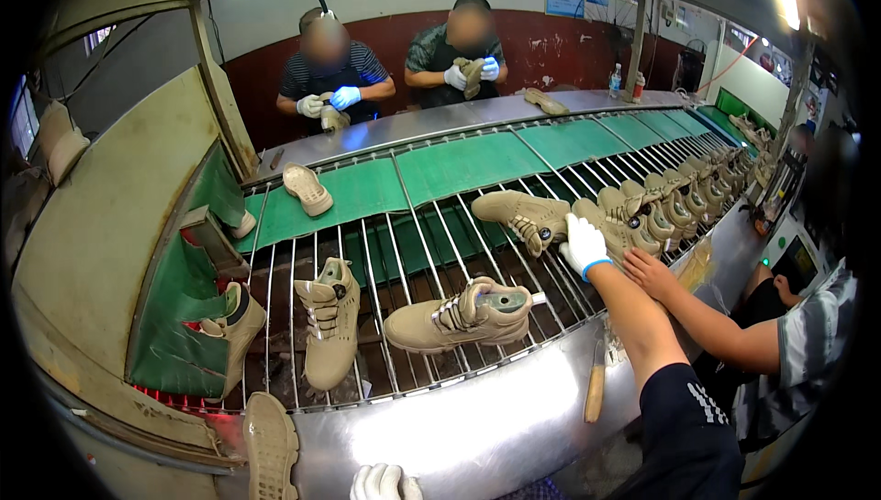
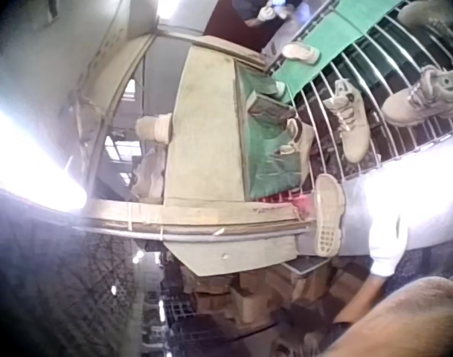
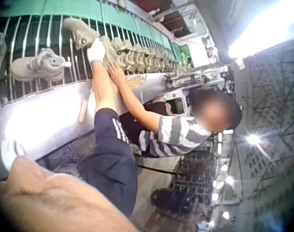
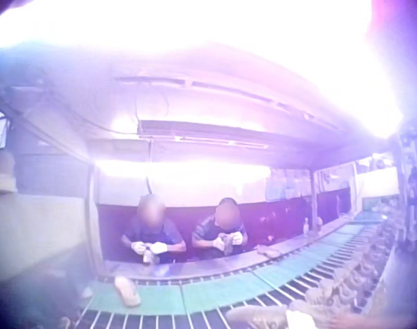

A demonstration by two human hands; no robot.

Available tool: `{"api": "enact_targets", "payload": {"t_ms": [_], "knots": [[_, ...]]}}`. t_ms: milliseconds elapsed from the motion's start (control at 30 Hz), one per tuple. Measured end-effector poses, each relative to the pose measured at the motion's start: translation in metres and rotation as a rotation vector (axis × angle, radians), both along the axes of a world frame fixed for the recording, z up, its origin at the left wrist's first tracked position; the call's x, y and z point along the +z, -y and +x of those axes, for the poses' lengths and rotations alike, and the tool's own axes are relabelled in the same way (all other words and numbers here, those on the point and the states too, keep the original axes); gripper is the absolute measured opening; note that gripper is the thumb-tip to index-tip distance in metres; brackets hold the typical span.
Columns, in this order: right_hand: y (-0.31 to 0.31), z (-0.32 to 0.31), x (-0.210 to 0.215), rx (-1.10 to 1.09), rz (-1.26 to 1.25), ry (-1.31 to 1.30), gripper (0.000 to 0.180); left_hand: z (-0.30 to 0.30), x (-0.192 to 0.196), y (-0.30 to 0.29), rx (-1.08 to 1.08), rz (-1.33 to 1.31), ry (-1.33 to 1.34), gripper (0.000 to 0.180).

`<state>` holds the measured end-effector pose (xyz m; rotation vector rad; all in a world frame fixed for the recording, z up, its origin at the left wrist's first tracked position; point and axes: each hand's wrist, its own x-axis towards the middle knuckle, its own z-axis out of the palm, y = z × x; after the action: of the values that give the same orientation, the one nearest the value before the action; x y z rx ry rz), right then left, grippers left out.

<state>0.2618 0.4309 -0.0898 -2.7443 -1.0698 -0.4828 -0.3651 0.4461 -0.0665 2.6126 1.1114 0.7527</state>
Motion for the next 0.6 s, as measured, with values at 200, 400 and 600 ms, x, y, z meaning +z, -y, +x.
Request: {"api": "enact_targets", "payload": {"t_ms": [200,400,600], "knots": [[-0.062,-0.055,0.025,0.536,0.013,0.331,0.048,-0.010,-0.012,0.002,0.020,-0.015,-0.011,0.033],[-0.062,-0.019,-0.015,0.279,-0.008,0.247,0.020,-0.015,-0.040,-0.005,0.004,0.001,-0.021,0.035],[-0.041,-0.069,0.097,0.457,0.076,-0.022,0.015,-0.021,-0.031,-0.003,0.014,0.035,0.033,0.034]]}}
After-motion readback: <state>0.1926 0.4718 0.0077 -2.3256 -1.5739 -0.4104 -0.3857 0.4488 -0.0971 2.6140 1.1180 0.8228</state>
